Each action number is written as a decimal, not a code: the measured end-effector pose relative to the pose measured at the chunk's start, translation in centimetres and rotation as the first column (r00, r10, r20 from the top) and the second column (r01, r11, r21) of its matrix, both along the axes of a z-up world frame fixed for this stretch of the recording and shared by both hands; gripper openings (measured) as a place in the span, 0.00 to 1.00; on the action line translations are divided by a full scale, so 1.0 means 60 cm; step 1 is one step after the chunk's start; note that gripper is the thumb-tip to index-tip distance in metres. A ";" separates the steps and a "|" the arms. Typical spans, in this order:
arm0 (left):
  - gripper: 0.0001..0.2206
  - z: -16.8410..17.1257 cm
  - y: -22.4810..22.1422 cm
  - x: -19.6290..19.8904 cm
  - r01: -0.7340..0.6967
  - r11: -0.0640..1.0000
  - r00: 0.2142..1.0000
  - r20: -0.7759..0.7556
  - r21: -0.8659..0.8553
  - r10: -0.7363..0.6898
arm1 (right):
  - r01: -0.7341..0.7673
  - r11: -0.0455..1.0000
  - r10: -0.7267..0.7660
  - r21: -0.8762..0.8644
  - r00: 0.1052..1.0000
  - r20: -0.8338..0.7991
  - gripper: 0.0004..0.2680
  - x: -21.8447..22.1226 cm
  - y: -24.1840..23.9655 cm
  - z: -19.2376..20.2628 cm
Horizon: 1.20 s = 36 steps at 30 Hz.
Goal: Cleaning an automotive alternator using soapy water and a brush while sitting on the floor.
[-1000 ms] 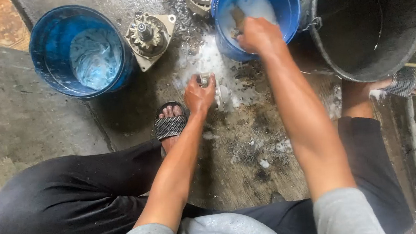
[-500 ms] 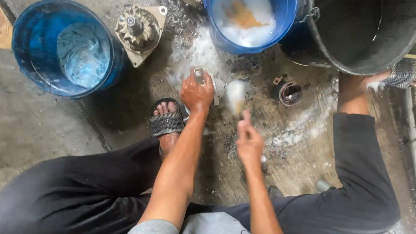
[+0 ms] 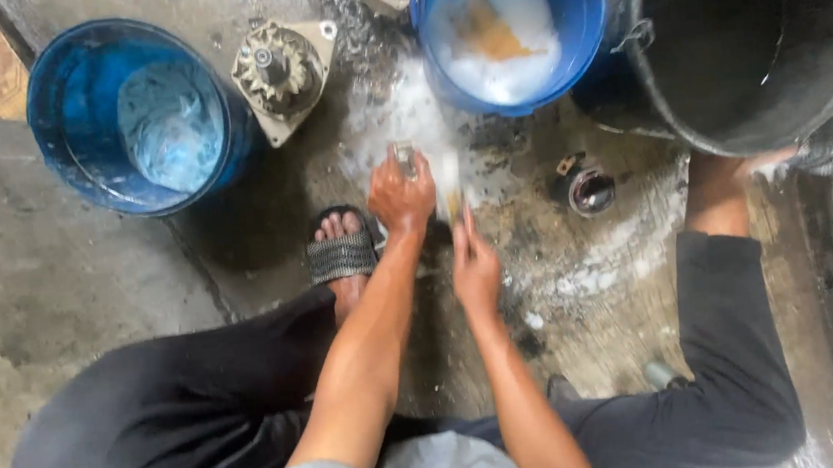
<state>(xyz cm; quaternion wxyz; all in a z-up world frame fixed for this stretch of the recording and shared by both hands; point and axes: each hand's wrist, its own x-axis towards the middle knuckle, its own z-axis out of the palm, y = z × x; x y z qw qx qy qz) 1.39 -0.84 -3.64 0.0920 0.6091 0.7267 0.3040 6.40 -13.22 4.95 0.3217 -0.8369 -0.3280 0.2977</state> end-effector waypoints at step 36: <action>0.19 0.001 -0.028 -0.006 0.016 0.999 0.999 0.028 0.036 -0.017 | -0.036 0.964 -0.004 0.265 0.989 0.148 0.14 0.036 0.005 -0.120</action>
